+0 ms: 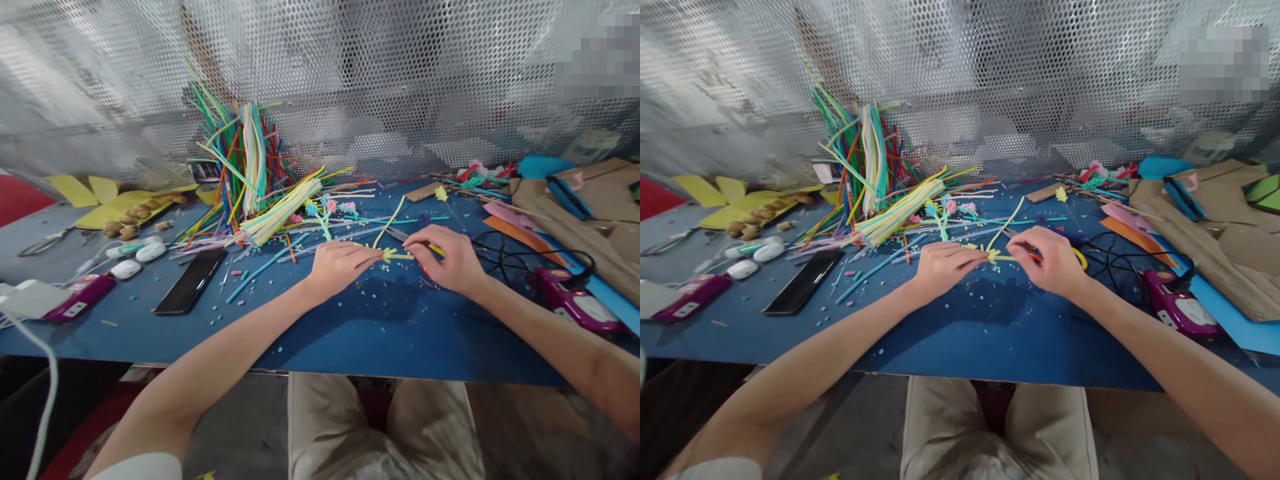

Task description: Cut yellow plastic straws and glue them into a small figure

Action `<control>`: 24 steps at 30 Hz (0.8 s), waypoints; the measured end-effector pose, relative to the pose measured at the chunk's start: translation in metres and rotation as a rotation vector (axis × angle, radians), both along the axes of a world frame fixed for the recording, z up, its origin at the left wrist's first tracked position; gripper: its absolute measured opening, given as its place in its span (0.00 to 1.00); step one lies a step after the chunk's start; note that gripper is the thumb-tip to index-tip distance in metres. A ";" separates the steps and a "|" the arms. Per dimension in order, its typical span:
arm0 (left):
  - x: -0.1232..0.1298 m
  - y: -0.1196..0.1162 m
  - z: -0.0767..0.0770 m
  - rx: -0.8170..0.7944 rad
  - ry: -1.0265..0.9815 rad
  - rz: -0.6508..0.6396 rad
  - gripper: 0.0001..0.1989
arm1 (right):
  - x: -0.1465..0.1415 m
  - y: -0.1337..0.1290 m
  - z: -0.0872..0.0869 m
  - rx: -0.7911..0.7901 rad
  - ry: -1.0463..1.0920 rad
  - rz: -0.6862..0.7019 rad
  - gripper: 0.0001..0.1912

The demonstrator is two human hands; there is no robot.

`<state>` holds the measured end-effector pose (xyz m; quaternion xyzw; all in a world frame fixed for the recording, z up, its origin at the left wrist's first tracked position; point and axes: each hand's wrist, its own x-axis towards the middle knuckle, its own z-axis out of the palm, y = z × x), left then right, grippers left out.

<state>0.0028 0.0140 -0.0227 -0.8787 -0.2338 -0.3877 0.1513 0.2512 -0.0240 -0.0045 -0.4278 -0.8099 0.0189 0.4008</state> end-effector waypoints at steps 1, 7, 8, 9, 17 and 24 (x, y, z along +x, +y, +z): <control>0.000 0.001 0.000 -0.010 -0.009 0.002 0.07 | 0.004 0.002 0.002 -0.024 0.007 -0.050 0.10; -0.005 0.011 -0.002 -0.086 -0.078 0.015 0.08 | 0.047 0.030 -0.012 -0.214 -0.390 -0.391 0.18; -0.005 0.012 -0.002 -0.098 -0.089 0.016 0.08 | 0.055 0.034 -0.016 -0.227 -0.469 -0.432 0.19; -0.006 0.013 -0.003 -0.112 -0.100 0.015 0.08 | 0.061 0.039 -0.020 -0.234 -0.527 -0.461 0.20; -0.006 0.013 -0.002 -0.170 -0.115 0.001 0.09 | 0.077 0.045 -0.016 -0.391 -0.586 -0.673 0.16; -0.007 0.011 0.003 -0.236 -0.140 0.023 0.10 | 0.056 0.032 -0.016 -0.368 -0.560 -0.321 0.22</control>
